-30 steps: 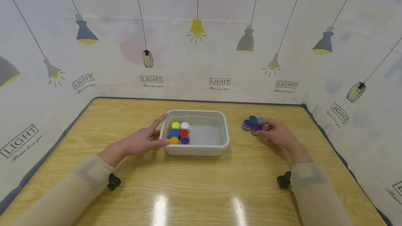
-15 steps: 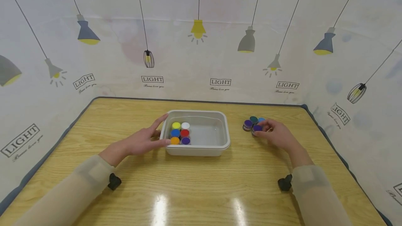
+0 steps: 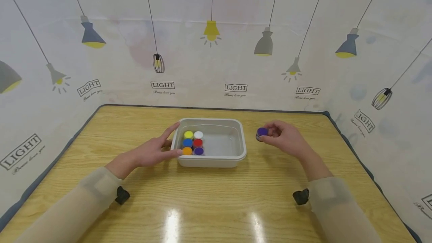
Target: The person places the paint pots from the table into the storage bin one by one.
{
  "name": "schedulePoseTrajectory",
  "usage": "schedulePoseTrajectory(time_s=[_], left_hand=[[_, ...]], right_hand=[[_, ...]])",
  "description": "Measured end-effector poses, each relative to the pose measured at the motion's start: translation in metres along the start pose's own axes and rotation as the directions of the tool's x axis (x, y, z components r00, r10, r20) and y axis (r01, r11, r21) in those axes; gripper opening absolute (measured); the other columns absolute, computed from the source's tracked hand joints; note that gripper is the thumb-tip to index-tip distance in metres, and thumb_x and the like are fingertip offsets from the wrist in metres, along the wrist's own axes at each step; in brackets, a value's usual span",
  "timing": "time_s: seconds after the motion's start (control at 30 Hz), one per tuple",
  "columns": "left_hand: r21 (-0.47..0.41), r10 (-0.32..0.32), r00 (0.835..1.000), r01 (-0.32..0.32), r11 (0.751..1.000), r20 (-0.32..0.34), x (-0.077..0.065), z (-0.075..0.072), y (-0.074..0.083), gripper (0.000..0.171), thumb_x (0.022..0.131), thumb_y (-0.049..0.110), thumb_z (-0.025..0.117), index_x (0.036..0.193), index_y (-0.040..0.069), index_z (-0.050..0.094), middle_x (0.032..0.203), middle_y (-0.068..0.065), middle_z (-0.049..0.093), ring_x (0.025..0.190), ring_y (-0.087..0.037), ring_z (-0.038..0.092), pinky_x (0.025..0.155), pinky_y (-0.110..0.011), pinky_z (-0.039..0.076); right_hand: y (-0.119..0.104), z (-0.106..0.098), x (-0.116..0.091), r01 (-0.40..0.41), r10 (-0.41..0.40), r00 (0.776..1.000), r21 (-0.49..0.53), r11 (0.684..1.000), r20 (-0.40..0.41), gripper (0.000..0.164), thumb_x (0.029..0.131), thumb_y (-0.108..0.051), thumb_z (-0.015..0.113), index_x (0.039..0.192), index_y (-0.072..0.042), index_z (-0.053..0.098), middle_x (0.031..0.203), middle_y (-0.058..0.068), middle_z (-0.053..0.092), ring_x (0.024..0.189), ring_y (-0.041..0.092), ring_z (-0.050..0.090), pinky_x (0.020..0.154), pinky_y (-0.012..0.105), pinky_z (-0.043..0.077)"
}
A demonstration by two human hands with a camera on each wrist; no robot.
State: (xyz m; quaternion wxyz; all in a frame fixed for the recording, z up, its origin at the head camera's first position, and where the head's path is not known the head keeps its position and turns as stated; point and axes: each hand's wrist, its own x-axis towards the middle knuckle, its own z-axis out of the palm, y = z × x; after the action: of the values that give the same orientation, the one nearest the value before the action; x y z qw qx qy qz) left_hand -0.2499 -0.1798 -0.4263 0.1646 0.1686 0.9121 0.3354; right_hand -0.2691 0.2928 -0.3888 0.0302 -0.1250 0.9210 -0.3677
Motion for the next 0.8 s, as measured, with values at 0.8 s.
schedulePoseTrajectory(time_s=[0.8], left_hand=[[-0.008,-0.005,1.0,0.005,1.0,0.007,-0.001,0.0,0.0,0.107,0.095,0.083,0.062,0.173,0.054,-0.006,0.162,-0.018,0.059,0.147,-0.044,0.058,0.118,-0.066,0.048]], right_hand=[[-0.08,0.069,0.046,0.182,-0.188,0.98,0.074,0.98,0.07,0.038,0.097,-0.022,0.086,0.129,-0.007,0.073,0.098,0.006,0.066,0.084,0.022,0.059,0.07,0.026,0.05]])
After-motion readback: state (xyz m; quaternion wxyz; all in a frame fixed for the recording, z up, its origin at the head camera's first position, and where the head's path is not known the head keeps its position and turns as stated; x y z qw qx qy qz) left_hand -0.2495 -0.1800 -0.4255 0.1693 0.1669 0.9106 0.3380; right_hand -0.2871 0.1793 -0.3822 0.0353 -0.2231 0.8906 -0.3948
